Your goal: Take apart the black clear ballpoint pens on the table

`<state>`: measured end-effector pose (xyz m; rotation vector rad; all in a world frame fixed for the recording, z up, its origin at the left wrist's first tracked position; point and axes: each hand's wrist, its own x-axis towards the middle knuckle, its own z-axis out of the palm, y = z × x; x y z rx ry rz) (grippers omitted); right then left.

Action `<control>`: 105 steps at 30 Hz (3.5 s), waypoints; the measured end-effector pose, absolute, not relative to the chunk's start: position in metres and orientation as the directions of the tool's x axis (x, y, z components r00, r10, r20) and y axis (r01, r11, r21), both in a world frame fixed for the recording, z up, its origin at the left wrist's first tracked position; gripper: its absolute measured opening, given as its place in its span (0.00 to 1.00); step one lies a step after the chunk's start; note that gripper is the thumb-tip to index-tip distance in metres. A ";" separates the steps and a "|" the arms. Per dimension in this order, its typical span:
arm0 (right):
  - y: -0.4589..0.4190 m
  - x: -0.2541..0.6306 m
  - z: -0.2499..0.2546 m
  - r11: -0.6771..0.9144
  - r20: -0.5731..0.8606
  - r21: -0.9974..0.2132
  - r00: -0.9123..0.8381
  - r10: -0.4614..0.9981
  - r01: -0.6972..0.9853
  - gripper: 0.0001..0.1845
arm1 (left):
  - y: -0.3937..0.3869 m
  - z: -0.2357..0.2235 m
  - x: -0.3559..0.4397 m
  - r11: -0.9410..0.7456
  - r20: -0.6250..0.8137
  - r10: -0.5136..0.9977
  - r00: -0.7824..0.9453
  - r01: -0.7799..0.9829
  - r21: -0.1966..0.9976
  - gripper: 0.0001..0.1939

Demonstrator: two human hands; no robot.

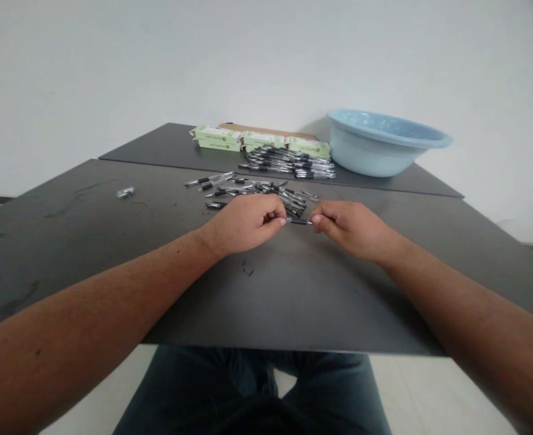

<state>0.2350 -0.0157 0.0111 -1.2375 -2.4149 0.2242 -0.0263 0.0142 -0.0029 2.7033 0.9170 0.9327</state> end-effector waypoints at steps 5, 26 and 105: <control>-0.015 0.235 0.012 0.618 0.281 -0.312 -0.552 0.785 0.721 0.09 | 0.014 -0.003 -0.026 -0.801 0.521 0.592 0.614 0.518 0.299 0.06; 0.012 0.263 0.020 0.296 0.282 -0.897 -0.093 0.955 0.328 0.19 | 0.034 -0.003 -0.039 -0.686 0.553 0.716 0.426 0.572 0.449 0.13; 0.004 0.257 0.005 0.337 0.273 -0.801 -0.198 0.941 0.496 0.20 | 0.074 -0.015 -0.064 -0.679 0.248 0.720 0.648 0.731 0.059 0.33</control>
